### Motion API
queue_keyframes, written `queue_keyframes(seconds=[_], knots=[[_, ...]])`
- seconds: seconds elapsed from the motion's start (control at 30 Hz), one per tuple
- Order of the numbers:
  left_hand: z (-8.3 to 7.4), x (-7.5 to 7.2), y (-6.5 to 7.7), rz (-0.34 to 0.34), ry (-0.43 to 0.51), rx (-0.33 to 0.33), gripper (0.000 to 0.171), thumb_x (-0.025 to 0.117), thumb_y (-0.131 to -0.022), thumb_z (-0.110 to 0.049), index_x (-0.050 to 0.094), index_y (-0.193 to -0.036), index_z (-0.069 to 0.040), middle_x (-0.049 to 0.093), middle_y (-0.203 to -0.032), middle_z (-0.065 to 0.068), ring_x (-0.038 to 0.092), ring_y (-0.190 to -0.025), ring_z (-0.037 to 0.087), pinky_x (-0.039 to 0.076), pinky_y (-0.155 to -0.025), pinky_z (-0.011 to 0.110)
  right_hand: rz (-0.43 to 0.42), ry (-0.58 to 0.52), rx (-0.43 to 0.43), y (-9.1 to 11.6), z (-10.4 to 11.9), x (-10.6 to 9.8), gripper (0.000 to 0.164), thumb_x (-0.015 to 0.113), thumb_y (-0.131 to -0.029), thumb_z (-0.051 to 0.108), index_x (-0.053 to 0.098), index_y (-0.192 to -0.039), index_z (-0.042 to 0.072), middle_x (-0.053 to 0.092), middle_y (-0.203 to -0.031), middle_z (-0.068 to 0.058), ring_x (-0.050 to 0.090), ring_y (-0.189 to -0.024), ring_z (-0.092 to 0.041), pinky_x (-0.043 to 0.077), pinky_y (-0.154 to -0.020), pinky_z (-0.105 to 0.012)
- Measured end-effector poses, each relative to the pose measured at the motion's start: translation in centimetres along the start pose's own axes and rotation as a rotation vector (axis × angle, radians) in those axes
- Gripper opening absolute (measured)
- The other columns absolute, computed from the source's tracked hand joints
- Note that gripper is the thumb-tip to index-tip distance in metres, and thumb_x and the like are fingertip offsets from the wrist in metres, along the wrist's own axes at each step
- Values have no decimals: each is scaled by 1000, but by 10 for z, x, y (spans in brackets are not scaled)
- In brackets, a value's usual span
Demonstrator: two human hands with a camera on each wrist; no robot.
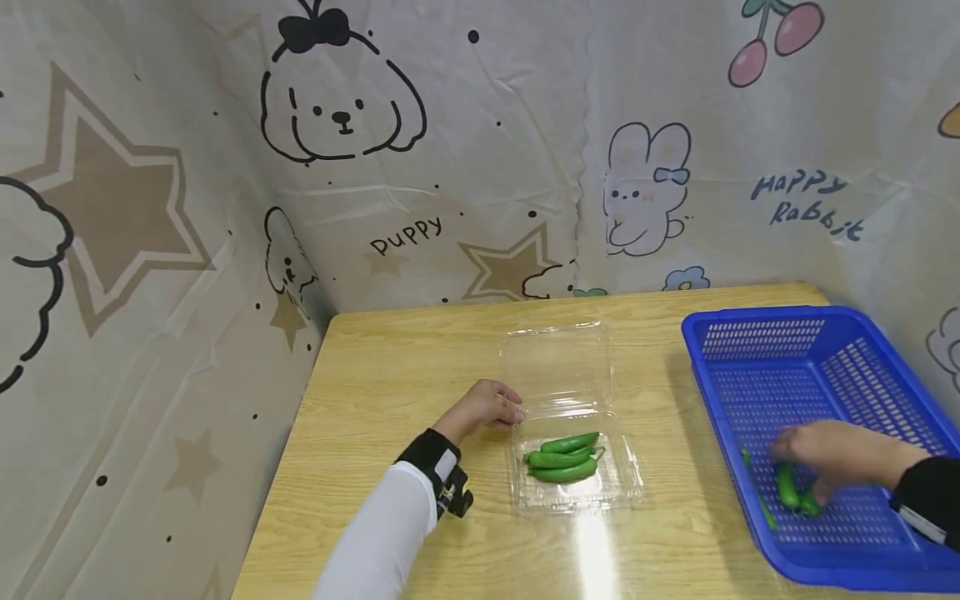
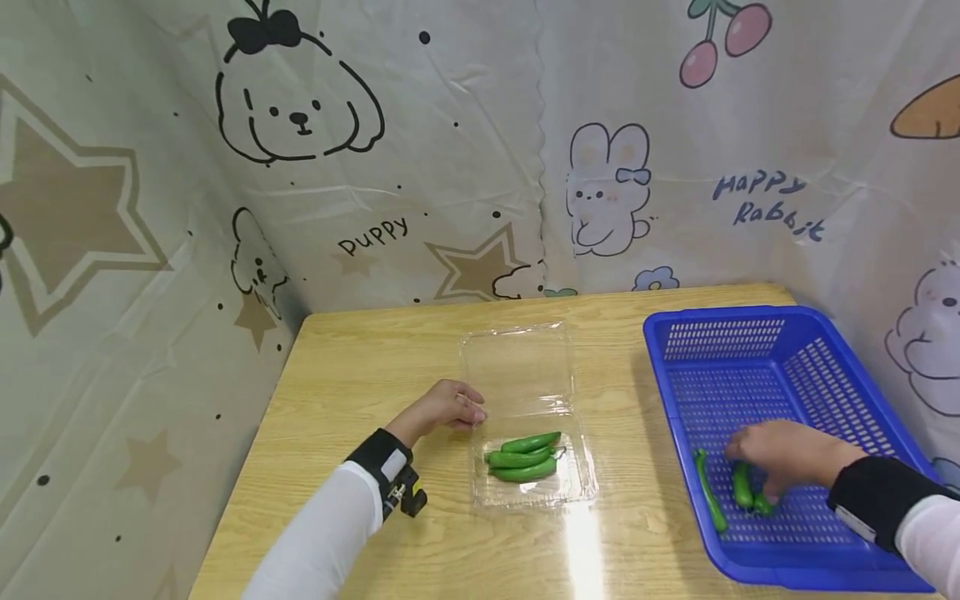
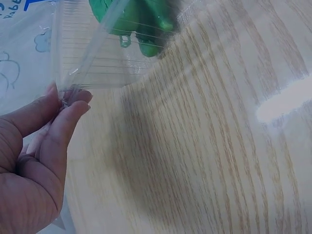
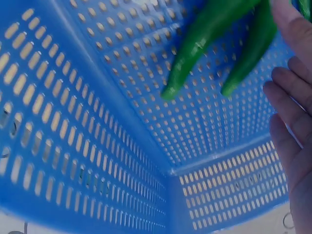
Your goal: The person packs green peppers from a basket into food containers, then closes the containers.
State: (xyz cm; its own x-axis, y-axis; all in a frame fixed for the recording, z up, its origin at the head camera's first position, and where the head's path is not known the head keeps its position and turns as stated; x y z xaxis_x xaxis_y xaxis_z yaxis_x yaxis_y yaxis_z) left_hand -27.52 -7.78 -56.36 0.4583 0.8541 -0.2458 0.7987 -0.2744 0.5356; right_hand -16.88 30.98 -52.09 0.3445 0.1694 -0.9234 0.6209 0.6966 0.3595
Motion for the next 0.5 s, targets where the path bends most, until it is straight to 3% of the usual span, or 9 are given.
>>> queue_keyframes(seconds=[0.17,0.33,0.5], knots=[[-3,-1,2,6,-8,10,28,66,-83,8,59,-110,8,70,-85,13,64,-68,13,59,-69,33,-26,136,-100,2,11,8,62,91,-44,24,66,-99,10,65,-93,2,62,-87,-19,56,-78,-37],[-3,0,2,10,15,2,28,65,-83,9,59,-111,9,70,-89,17,65,-71,14,59,-70,34,24,152,-61,1,7,20,68,93,-45,24,65,-105,10,66,-103,-5,62,-96,-26,55,-84,-42],[0,0,1,6,35,-6,28,66,-83,9,59,-110,9,70,-90,17,65,-72,15,59,-68,31,-120,222,-133,3,14,18,71,94,-40,22,62,-102,11,65,-101,-8,63,-90,-29,56,-79,-44]])
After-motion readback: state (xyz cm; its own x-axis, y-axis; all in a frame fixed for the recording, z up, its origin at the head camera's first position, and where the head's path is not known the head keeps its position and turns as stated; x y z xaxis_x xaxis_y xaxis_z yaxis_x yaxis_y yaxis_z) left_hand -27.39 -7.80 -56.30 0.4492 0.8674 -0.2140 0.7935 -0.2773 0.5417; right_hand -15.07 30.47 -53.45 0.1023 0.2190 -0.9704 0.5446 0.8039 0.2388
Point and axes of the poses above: each hand's wrist, its own y-axis away from the middle knuckle, its own x-axis out of the palm, z = x × y, the point moved 9 cm from there along -y, towards the middle knuckle
